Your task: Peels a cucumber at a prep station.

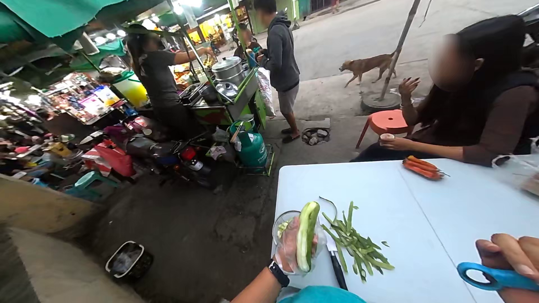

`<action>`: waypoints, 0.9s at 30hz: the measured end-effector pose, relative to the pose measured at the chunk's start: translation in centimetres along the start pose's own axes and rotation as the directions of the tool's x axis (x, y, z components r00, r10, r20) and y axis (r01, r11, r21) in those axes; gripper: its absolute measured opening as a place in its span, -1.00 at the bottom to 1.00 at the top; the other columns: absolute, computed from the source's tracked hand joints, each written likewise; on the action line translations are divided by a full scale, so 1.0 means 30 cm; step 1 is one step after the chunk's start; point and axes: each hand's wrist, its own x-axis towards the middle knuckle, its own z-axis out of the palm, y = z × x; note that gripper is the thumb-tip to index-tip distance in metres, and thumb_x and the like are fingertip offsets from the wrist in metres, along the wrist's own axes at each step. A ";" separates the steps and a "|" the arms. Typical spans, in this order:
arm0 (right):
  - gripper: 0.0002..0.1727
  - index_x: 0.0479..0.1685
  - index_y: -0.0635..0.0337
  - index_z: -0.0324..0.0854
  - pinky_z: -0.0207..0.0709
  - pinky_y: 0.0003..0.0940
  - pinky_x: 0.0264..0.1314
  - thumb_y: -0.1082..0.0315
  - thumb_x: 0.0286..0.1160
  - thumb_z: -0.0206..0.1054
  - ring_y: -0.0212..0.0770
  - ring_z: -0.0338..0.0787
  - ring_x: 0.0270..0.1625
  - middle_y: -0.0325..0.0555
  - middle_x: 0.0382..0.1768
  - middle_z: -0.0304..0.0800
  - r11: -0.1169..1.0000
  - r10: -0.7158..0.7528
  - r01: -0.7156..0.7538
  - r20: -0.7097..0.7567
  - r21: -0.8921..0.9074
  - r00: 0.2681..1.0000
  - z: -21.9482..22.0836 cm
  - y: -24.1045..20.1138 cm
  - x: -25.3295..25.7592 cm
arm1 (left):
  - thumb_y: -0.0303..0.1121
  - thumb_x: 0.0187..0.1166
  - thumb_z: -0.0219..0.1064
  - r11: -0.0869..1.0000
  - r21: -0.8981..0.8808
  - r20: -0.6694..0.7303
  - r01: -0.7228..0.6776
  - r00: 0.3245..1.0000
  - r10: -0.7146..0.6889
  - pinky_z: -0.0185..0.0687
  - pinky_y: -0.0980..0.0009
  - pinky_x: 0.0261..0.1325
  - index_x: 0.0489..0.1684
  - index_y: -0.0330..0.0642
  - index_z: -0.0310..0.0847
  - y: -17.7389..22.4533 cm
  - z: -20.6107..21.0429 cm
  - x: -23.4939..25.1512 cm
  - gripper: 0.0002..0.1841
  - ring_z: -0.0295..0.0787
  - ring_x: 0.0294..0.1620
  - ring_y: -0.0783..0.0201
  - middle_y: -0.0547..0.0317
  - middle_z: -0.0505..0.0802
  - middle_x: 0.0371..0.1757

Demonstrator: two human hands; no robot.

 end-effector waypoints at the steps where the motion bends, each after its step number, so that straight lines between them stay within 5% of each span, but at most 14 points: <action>1: -0.53 -0.65 0.07 0.72 0.74 -0.38 0.02 0.05 0.66 0.25 -0.29 0.81 -0.37 -0.26 -0.59 0.73 1.000 0.013 -0.013 -0.002 -0.006 1.000 0.006 0.008 -0.004 | 0.33 0.60 0.14 1.000 0.026 -0.016 0.001 1.000 0.000 0.77 0.40 -0.41 0.16 -0.19 0.59 0.000 0.001 -0.003 -0.32 0.82 -0.41 0.26 0.02 0.86 -0.27; 3: -0.53 -0.67 0.00 0.73 0.75 -0.40 -0.06 0.02 0.65 0.28 -0.33 0.78 -0.41 -0.34 -0.61 0.70 0.998 0.050 -0.051 -0.035 -0.037 0.998 0.013 0.035 -0.015 | 0.32 0.64 0.09 1.000 0.029 -0.029 0.000 1.000 0.001 0.77 0.40 -0.41 0.18 -0.19 0.56 -0.003 0.004 -0.005 -0.33 0.82 -0.41 0.26 0.01 0.86 -0.27; 7: -0.54 -0.62 -0.27 0.62 0.78 -0.46 -0.36 -0.20 0.66 0.22 -0.46 0.69 -0.56 -0.54 -0.64 0.62 0.884 0.133 -0.222 -0.234 -0.411 0.963 0.005 0.122 -0.053 | 0.28 0.71 -0.01 0.999 0.034 -0.016 -0.001 1.000 0.002 0.78 0.39 -0.38 0.17 -0.22 0.55 0.004 0.016 -0.004 -0.34 0.81 -0.40 0.24 0.01 0.85 -0.24; 10: -0.76 -0.37 -0.10 0.56 0.55 -0.55 -0.59 0.05 0.64 0.26 -0.55 0.55 -0.67 -0.55 -0.65 0.57 0.493 0.176 -0.467 -0.441 -0.734 0.880 0.015 0.183 -0.084 | 0.17 0.83 -0.25 0.996 0.085 -0.078 0.026 0.997 -0.019 0.80 0.37 -0.40 0.18 -0.24 0.52 0.019 0.044 -0.009 -0.36 0.82 -0.41 0.23 0.02 0.86 -0.26; 13: -0.56 0.03 0.15 0.61 0.49 -0.41 -0.43 -0.06 0.74 0.10 -0.45 0.50 -0.52 -0.33 -0.48 0.51 0.207 0.333 -0.476 -0.396 -0.855 0.856 -0.006 0.240 -0.110 | 0.24 0.70 0.05 0.994 0.077 -0.102 0.077 0.992 -0.069 0.82 0.31 -0.41 0.16 -0.27 0.51 0.029 0.058 -0.011 -0.37 0.82 -0.41 0.20 0.00 0.84 -0.27; 16: -0.35 0.24 0.15 0.64 0.48 -0.20 -0.44 -0.13 0.85 -0.24 -0.28 0.51 -0.52 -0.21 -0.50 0.51 0.177 0.374 -0.388 -0.303 -0.904 0.877 0.003 0.293 -0.149 | 0.37 0.38 0.39 0.985 0.125 -0.089 0.120 0.990 -0.109 0.82 0.30 -0.41 0.15 -0.22 0.58 0.031 0.042 0.008 -0.24 0.83 -0.41 0.20 0.00 0.85 -0.28; 20: -0.40 0.28 0.09 0.66 0.68 -0.01 -0.21 -0.14 0.84 -0.16 -0.17 0.77 -0.25 -0.14 -0.24 0.77 0.071 0.358 -0.260 -0.219 -0.963 0.908 0.041 0.342 -0.190 | 0.38 0.23 0.50 0.975 0.143 -0.024 0.171 0.985 -0.169 0.81 0.29 -0.42 0.16 -0.18 0.62 0.013 0.015 0.049 -0.20 0.83 -0.41 0.19 -0.01 0.84 -0.28; 27: -0.50 0.18 0.09 0.70 0.67 -0.01 -0.24 -0.05 0.84 -0.05 -0.14 0.78 -0.30 -0.13 -0.28 0.79 0.010 0.283 -0.304 -0.289 -0.952 0.914 0.061 0.419 -0.231 | 0.40 0.01 0.61 0.926 0.318 -0.034 0.201 0.979 -0.201 0.80 0.33 -0.42 0.32 -0.17 0.52 -0.034 0.045 0.097 -0.03 0.83 -0.40 0.23 0.03 0.84 -0.26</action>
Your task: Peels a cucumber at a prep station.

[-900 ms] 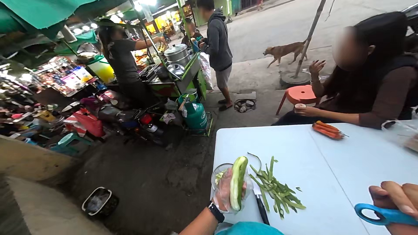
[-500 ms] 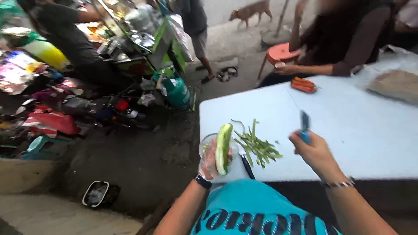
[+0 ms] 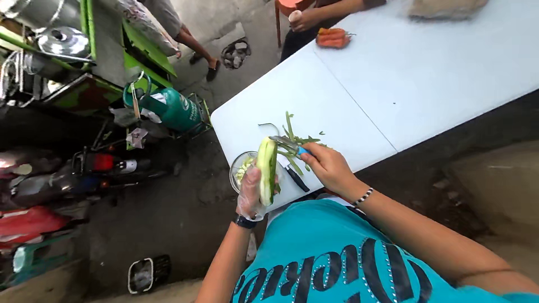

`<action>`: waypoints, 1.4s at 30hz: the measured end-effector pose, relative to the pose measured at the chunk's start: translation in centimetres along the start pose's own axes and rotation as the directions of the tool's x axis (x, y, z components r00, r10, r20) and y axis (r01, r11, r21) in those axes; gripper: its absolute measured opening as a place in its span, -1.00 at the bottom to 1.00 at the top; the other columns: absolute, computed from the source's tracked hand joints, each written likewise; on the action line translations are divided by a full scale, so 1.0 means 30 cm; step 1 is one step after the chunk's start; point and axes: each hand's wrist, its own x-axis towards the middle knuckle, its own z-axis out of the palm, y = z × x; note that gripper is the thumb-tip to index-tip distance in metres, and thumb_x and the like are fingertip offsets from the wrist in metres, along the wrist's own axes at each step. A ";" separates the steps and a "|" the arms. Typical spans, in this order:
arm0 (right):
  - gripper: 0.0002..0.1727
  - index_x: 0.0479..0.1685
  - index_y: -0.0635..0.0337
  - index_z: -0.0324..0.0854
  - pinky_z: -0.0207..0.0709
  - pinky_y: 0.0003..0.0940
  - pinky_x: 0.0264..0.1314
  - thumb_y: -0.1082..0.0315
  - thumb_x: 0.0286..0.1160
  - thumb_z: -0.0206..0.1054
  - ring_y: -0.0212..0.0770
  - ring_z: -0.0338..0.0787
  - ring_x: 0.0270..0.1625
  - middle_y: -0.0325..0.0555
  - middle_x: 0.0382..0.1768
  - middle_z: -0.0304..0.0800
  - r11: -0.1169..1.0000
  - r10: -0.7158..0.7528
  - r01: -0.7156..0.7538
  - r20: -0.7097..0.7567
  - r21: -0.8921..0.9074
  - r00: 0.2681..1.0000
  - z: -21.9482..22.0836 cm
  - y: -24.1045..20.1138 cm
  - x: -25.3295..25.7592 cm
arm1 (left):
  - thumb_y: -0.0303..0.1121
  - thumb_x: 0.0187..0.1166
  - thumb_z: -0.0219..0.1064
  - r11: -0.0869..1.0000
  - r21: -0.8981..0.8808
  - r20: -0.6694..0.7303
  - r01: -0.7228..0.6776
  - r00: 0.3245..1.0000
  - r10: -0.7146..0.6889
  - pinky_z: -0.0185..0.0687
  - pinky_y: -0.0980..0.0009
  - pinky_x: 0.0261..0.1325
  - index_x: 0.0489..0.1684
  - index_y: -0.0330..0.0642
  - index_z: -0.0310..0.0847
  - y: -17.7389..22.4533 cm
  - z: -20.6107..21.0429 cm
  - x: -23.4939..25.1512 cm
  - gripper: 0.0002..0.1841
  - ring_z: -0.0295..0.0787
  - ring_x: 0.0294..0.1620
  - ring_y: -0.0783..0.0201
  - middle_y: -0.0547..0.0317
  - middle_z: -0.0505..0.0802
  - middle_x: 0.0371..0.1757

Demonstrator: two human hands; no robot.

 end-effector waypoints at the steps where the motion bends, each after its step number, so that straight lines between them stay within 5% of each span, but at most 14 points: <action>1: -0.51 0.19 0.09 0.70 0.67 -0.02 -0.26 -0.04 0.85 -0.04 -0.15 0.78 -0.31 -0.14 -0.29 0.79 1.000 0.017 -0.017 -0.003 0.006 1.000 0.004 -0.002 -0.001 | 0.40 0.00 0.62 1.000 0.015 0.007 0.009 1.000 -0.009 0.81 0.33 -0.42 0.36 -0.17 0.50 -0.001 0.004 0.005 -0.01 0.84 -0.39 0.23 0.03 0.84 -0.25; 6: -0.54 0.18 0.10 0.71 0.64 -0.06 -0.30 -0.01 0.83 0.01 -0.15 0.75 -0.34 -0.14 -0.31 0.78 1.000 0.027 -0.028 -0.050 -0.006 0.998 0.030 0.006 -0.016 | 0.36 0.03 0.63 0.998 0.034 0.015 0.050 0.999 -0.051 0.83 0.32 -0.41 0.52 -0.14 0.39 -0.011 0.001 0.022 0.05 0.85 -0.38 0.20 0.00 0.85 -0.21; 16: -0.57 0.11 0.07 0.72 0.63 0.01 -0.32 -0.01 0.84 0.02 -0.10 0.77 -0.34 -0.13 -0.33 0.78 0.993 0.116 -0.117 -0.014 -0.017 0.993 0.076 0.048 -0.019 | 0.33 0.08 0.62 0.993 0.031 0.031 0.111 0.993 -0.112 0.81 0.33 -0.42 0.42 -0.21 0.45 -0.049 -0.041 0.023 -0.02 0.84 -0.41 0.21 -0.01 0.84 -0.25; 21: -0.56 0.19 0.08 0.71 0.64 0.20 -0.14 -0.01 0.86 0.05 0.07 0.82 -0.24 0.01 -0.32 0.80 0.955 0.298 -0.294 0.130 -0.043 0.946 0.089 0.142 -0.001 | 0.35 0.06 0.62 0.989 0.074 0.066 0.127 0.989 -0.132 0.81 0.34 -0.41 0.43 -0.24 0.46 -0.044 -0.011 0.026 0.01 0.84 -0.39 0.23 0.00 0.85 -0.24; 25: -0.52 0.18 0.18 0.65 0.59 0.20 -0.21 -0.03 0.88 -0.01 0.09 0.73 -0.34 0.07 -0.40 0.71 0.920 0.363 -0.382 0.173 0.090 0.915 0.065 0.199 0.014 | 0.42 0.03 0.59 0.986 0.065 0.011 0.152 0.988 -0.153 0.80 0.35 -0.41 0.44 -0.21 0.45 -0.041 -0.026 0.047 0.05 0.82 -0.42 0.23 0.00 0.84 -0.26; 27: -0.50 0.12 0.18 0.65 0.54 0.13 -0.26 -0.04 0.88 -0.03 0.03 0.66 -0.40 0.04 -0.43 0.64 0.902 0.376 -0.405 0.191 0.150 0.907 0.073 0.256 -0.002 | 0.45 0.18 0.48 0.987 0.041 -0.026 0.156 0.988 -0.155 0.79 0.37 -0.35 0.37 -0.24 0.47 -0.059 -0.039 0.050 -0.03 0.82 -0.39 0.24 0.00 0.86 -0.26; 29: -0.49 0.10 0.20 0.65 0.58 0.21 -0.19 -0.06 0.87 -0.01 0.05 0.69 -0.34 0.10 -0.37 0.68 0.877 0.422 -0.462 0.248 0.135 0.872 0.077 0.315 -0.020 | 0.16 0.69 0.09 0.990 0.066 -0.089 0.125 0.989 -0.118 0.82 0.34 -0.27 0.25 -0.35 0.47 -0.077 -0.030 0.048 -0.37 0.85 -0.33 0.24 0.00 0.87 -0.26; 31: -0.46 0.23 0.23 0.64 0.51 -0.02 -0.22 -0.05 0.88 -0.05 -0.12 0.56 -0.38 0.01 -0.33 0.62 0.810 0.477 -0.551 0.322 0.199 0.818 0.078 0.340 -0.017 | -0.20 0.81 -0.15 0.985 0.136 -0.128 0.103 0.988 -0.086 0.84 0.32 -0.19 0.21 -0.40 0.48 -0.064 -0.004 0.060 -0.57 0.86 -0.29 0.25 0.02 0.88 -0.26; 33: -0.49 0.27 0.19 0.64 0.39 -0.33 -0.51 -0.01 0.89 -0.07 -0.34 0.41 -0.58 -0.20 -0.47 0.51 0.740 0.495 -0.586 0.322 0.330 0.807 0.069 0.314 -0.003 | -0.29 0.80 -0.10 0.978 0.196 -0.101 0.072 0.993 -0.053 0.83 0.27 -0.03 0.37 -0.40 0.41 -0.042 0.018 0.069 -0.60 0.86 -0.17 0.24 0.01 0.88 -0.14; 35: -0.52 0.26 0.15 0.66 0.34 -0.47 -0.66 0.03 0.90 -0.07 -0.41 0.39 -0.68 -0.30 -0.59 0.47 0.667 0.518 -0.600 0.304 0.442 0.800 0.059 0.289 0.006 | -0.23 0.80 -0.04 0.981 0.187 -0.076 0.044 0.997 -0.030 0.79 0.25 0.03 0.45 -0.35 0.39 -0.033 0.024 0.078 -0.57 0.83 -0.11 0.24 0.00 0.85 -0.03; 42: -0.44 0.13 0.06 0.63 0.37 -0.55 -0.72 -0.10 0.86 -0.20 -0.46 0.43 -0.73 -0.40 -0.67 0.46 0.434 0.466 -0.493 0.281 0.754 0.839 0.035 0.210 0.060 | 0.00 0.74 0.06 0.997 0.053 -0.029 -0.050 0.998 0.052 0.79 0.31 -0.16 0.47 -0.21 0.36 -0.001 0.056 0.087 -0.48 0.80 -0.24 0.27 0.07 0.83 -0.10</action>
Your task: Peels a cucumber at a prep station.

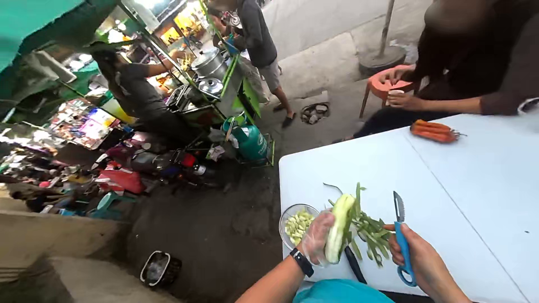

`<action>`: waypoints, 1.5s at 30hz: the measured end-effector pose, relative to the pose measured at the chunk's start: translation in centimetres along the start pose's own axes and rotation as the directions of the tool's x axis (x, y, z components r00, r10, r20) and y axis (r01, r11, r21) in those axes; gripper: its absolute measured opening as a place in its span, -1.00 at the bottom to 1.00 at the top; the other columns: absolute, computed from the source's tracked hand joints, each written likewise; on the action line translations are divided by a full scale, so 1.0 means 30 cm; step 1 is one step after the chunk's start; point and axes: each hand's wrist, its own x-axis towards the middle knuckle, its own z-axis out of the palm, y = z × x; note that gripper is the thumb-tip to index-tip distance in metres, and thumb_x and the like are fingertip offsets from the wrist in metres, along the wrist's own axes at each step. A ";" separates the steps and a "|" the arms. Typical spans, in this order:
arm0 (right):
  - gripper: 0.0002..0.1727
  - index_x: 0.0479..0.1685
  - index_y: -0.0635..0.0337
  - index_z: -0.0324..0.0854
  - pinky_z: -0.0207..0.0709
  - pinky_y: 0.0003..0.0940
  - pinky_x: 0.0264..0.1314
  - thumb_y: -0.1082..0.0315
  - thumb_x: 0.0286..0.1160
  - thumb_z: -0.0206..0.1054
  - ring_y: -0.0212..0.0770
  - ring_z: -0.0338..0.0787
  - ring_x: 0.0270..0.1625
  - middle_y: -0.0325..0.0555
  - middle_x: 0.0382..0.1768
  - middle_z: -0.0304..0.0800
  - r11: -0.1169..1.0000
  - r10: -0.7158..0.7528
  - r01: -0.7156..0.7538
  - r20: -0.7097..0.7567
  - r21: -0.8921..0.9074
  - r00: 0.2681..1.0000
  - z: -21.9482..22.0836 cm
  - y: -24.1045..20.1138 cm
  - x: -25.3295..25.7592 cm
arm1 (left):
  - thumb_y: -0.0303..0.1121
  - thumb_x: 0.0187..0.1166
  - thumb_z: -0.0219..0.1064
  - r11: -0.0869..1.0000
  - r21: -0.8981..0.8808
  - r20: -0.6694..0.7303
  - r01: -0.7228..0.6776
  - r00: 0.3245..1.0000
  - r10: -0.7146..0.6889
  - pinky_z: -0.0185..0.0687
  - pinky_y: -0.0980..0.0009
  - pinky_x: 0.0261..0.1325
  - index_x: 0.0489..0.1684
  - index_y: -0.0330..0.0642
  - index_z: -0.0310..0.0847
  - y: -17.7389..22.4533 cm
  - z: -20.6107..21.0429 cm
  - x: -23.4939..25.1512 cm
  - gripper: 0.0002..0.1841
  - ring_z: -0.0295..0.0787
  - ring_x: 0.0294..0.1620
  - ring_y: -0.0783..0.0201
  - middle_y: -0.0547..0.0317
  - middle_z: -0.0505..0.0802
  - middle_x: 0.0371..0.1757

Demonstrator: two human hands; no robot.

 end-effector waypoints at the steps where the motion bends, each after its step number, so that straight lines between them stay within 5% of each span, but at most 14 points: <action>1: -0.50 0.11 0.06 0.63 0.37 -0.56 -0.72 -0.06 0.85 -0.14 -0.46 0.43 -0.73 -0.40 -0.66 0.47 1.000 -0.023 0.023 0.002 0.012 1.000 0.008 -0.009 0.000 | 0.04 0.71 0.11 0.999 -0.050 0.017 -0.018 1.000 0.019 0.79 0.31 -0.16 0.55 -0.18 0.30 -0.002 0.003 0.004 -0.41 0.81 -0.23 0.26 0.06 0.83 -0.07; 5: -0.67 0.04 0.08 0.61 0.40 -0.59 -0.73 0.07 0.80 0.05 -0.47 0.46 -0.73 -0.36 -0.61 0.56 0.996 -0.085 0.085 0.013 0.001 0.996 0.033 -0.031 -0.010 | 0.01 0.62 0.24 0.984 -0.164 0.065 -0.068 0.995 0.079 0.79 0.25 -0.05 0.74 -0.11 0.02 -0.009 0.014 0.024 -0.25 0.82 -0.10 0.19 0.00 0.80 0.09; 10: -0.72 0.01 0.13 0.61 0.39 -0.60 -0.74 0.12 0.75 0.14 -0.47 0.45 -0.74 -0.33 -0.62 0.56 0.996 -0.091 0.091 0.034 -0.015 0.995 0.037 -0.008 -0.014 | -0.22 0.67 0.17 0.960 -0.264 0.032 -0.092 0.994 0.104 0.78 0.23 0.03 0.70 -0.10 0.07 -0.031 0.012 0.040 -0.39 0.83 -0.04 0.17 -0.01 0.80 0.08; 15: -0.70 0.08 0.16 0.59 0.45 -0.55 -0.67 0.12 0.78 0.14 -0.43 0.50 -0.67 -0.33 -0.58 0.55 0.988 -0.053 0.054 0.012 -0.142 0.999 -0.001 0.004 -0.011 | -0.20 0.72 0.17 0.969 0.219 -0.223 -0.114 0.961 0.163 0.82 0.16 0.04 0.82 -0.28 -0.03 0.016 -0.069 0.006 -0.28 0.83 -0.04 0.13 -0.18 0.78 0.17; 18: -0.69 0.14 0.20 0.57 0.48 -0.54 -0.63 0.14 0.82 0.11 -0.44 0.51 -0.65 -0.33 -0.56 0.56 0.978 -0.012 0.004 -0.033 -0.207 0.999 -0.048 0.025 -0.018 | -0.27 0.69 0.30 0.864 0.498 -0.361 0.078 0.924 0.124 0.68 0.09 0.37 0.86 -0.18 -0.06 0.014 -0.176 -0.016 -0.23 0.73 0.31 0.06 -0.25 0.62 0.50; 23: -0.71 0.14 0.18 0.59 0.43 -0.57 -0.64 0.16 0.82 0.14 -0.44 0.49 -0.68 -0.31 -0.59 0.55 0.977 0.046 -0.069 -0.117 -0.200 0.992 -0.128 0.095 -0.016 | -0.18 0.68 0.34 0.658 0.700 -0.453 0.279 0.885 0.107 0.21 0.03 0.78 0.92 -0.20 -0.24 -0.122 -0.359 -0.006 -0.09 0.29 0.77 -0.03 -0.25 0.26 0.81; 31: -0.73 0.05 0.16 0.59 0.42 -0.57 -0.63 0.13 0.81 0.18 -0.44 0.48 -0.68 -0.31 -0.61 0.52 0.952 0.076 -0.102 -0.099 -0.289 0.992 -0.149 0.141 -0.007 | -0.17 0.66 0.35 0.361 0.856 -0.400 0.371 0.916 0.007 0.21 -0.10 0.76 0.89 -0.16 -0.04 -0.239 -0.389 0.034 -0.17 0.36 0.73 -0.12 -0.20 0.40 0.75; 34: -0.72 0.10 0.17 0.61 0.43 -0.57 -0.62 0.14 0.81 0.18 -0.43 0.49 -0.67 -0.30 -0.60 0.53 0.952 0.086 -0.106 -0.081 -0.286 0.993 -0.142 0.146 -0.003 | -0.16 0.62 0.40 0.369 0.850 -0.415 0.376 0.910 0.029 0.20 -0.10 0.76 0.87 -0.15 0.05 -0.236 -0.388 0.031 -0.17 0.37 0.72 -0.12 -0.21 0.44 0.72; 39: -0.70 0.15 0.17 0.62 0.44 -0.57 -0.63 0.13 0.81 0.19 -0.44 0.49 -0.68 -0.30 -0.60 0.54 0.949 0.102 -0.119 -0.072 -0.291 0.992 -0.137 0.153 0.000 | -0.05 0.53 0.49 0.538 0.770 -0.517 0.342 0.829 0.214 0.24 -0.05 0.75 0.87 -0.19 0.00 -0.189 -0.441 -0.043 -0.05 0.39 0.71 -0.10 -0.25 0.46 0.70; 45: -0.61 0.22 0.19 0.63 0.45 -0.56 -0.60 0.07 0.85 0.10 -0.43 0.53 -0.64 -0.29 -0.55 0.59 0.892 0.161 -0.129 0.037 -0.434 0.986 -0.136 0.152 0.032 | 0.04 0.52 0.46 0.501 0.790 -0.556 0.353 0.757 0.343 0.15 -0.07 0.78 0.78 -0.32 0.17 -0.116 -0.415 -0.158 -0.10 0.32 0.73 -0.14 -0.32 0.45 0.68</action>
